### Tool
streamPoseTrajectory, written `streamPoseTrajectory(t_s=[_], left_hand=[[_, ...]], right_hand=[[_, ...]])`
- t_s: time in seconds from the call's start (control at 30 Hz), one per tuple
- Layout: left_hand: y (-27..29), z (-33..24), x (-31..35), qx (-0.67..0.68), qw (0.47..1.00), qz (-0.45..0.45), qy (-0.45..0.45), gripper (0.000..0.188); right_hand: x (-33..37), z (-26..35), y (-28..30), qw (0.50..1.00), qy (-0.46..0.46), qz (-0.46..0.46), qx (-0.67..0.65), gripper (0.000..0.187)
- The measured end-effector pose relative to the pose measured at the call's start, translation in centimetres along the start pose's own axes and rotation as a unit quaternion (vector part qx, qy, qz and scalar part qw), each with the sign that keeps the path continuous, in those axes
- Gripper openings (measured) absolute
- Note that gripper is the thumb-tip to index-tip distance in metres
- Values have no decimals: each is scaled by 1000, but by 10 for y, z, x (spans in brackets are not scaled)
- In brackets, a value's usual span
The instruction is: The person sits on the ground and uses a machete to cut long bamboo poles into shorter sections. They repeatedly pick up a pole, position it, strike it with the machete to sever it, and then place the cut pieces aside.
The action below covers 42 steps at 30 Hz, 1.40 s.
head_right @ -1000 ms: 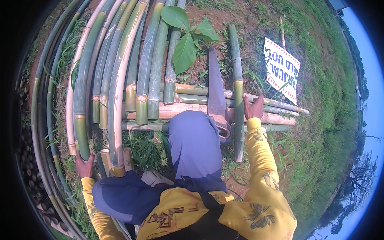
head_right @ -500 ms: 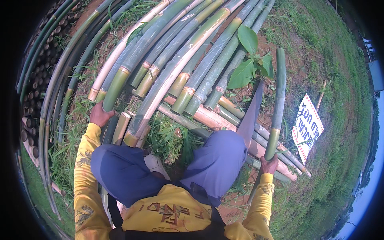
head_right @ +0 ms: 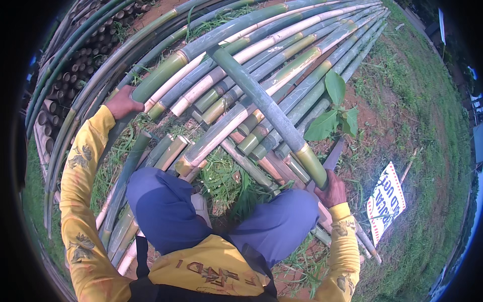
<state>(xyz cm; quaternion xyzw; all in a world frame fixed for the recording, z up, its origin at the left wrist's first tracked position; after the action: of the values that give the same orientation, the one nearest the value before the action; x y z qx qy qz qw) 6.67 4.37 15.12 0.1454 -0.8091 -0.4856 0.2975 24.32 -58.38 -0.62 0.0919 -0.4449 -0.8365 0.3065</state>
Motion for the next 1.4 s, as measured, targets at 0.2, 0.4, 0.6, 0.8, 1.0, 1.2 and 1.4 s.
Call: streamPoseTrajectory(t_s=[0.2,0.4,0.6,0.8,1.0,1.2,1.4], left_hand=[[-34,13,-4,-5,999,36,-2,53],[-72,43,-18,-10,999,36,10,54],[-86,15,-30,-122,990,20,64,59],[-92,45,-16,-40,997,0,59,55],[-101,63,-35,-5,1000,13,2,42],[-91,49,-28,-40,999,-9,28,44],[-84,23,-27,-283,931,-169,-153,84]], right_hand=[[-121,77,-38,991,104,78,-1,63],[-184,162,-93,966,208,148,47,62],[-193,173,-69,964,187,187,16,69],[-196,95,74,985,64,-54,-152,40],[-3,-112,-5,939,-265,-208,-63,21],[152,-60,-136,978,-154,-129,-47,36],[190,-29,-158,969,-158,-175,-70,38]])
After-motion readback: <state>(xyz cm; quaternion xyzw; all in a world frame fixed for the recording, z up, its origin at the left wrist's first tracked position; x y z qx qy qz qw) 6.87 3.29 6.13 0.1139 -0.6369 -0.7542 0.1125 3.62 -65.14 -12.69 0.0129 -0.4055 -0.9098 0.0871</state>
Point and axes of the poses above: each hand's wrist, its own x-axis away from the middle knuckle, its own y-axis out of the back of the hand, z = x × y, the point moved 2 cm from there along -x, towards the middle knuckle, and after that the axes turned 6 degrees about -x, right-handed, at the moved point
